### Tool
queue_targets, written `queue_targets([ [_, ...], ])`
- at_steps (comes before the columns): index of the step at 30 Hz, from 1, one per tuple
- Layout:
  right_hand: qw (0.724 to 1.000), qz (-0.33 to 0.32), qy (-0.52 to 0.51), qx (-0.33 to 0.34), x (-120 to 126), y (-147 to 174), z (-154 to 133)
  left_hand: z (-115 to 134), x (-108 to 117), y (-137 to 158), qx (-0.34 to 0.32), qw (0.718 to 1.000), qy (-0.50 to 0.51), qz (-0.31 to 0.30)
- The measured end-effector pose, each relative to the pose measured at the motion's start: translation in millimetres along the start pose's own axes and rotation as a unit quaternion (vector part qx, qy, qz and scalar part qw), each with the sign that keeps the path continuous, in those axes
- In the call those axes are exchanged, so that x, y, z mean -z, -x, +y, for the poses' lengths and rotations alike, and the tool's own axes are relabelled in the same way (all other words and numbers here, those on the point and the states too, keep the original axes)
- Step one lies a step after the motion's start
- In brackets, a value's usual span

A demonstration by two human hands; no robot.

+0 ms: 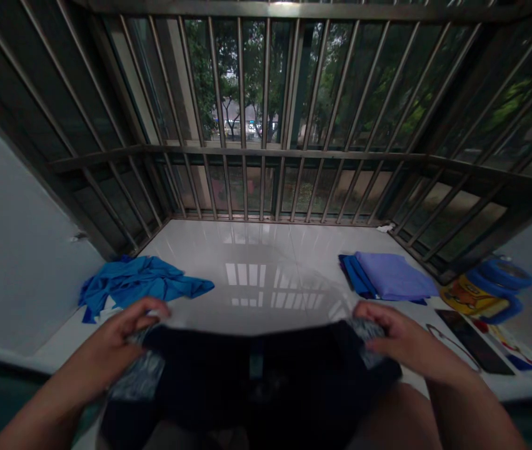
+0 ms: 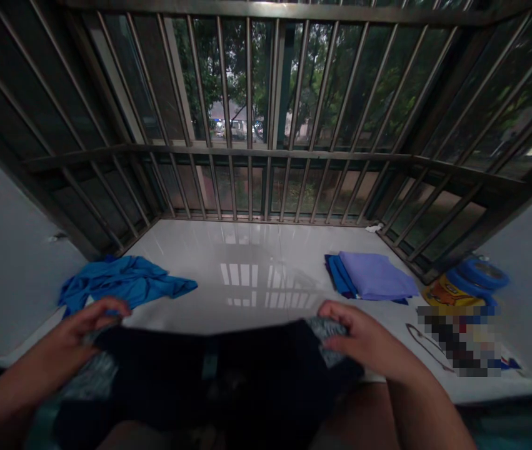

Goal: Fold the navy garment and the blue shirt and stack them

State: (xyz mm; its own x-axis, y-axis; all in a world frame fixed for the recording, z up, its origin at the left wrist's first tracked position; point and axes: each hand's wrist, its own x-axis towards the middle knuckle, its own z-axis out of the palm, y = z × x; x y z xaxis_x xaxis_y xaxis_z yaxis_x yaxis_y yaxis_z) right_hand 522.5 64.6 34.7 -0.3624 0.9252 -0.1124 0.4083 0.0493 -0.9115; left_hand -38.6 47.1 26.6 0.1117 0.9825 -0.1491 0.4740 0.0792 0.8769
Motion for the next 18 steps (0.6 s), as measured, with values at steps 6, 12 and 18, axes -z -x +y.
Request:
queue_targets([
  [6, 0.901, 0.261, 0.346, -0.025, 12, -153, -15, 50, -32, -188, -0.010, 0.938, -0.309, 0.159],
  [12, 0.893, 0.219, 0.392, -0.021, -83, -180, 52, 5, -145, -234, -0.129, 0.908, -0.386, 0.101],
  [18, 0.885, 0.134, 0.435, -0.092, -146, -128, 147, -73, -223, -204, -0.142, 0.904, -0.400, 0.056],
])
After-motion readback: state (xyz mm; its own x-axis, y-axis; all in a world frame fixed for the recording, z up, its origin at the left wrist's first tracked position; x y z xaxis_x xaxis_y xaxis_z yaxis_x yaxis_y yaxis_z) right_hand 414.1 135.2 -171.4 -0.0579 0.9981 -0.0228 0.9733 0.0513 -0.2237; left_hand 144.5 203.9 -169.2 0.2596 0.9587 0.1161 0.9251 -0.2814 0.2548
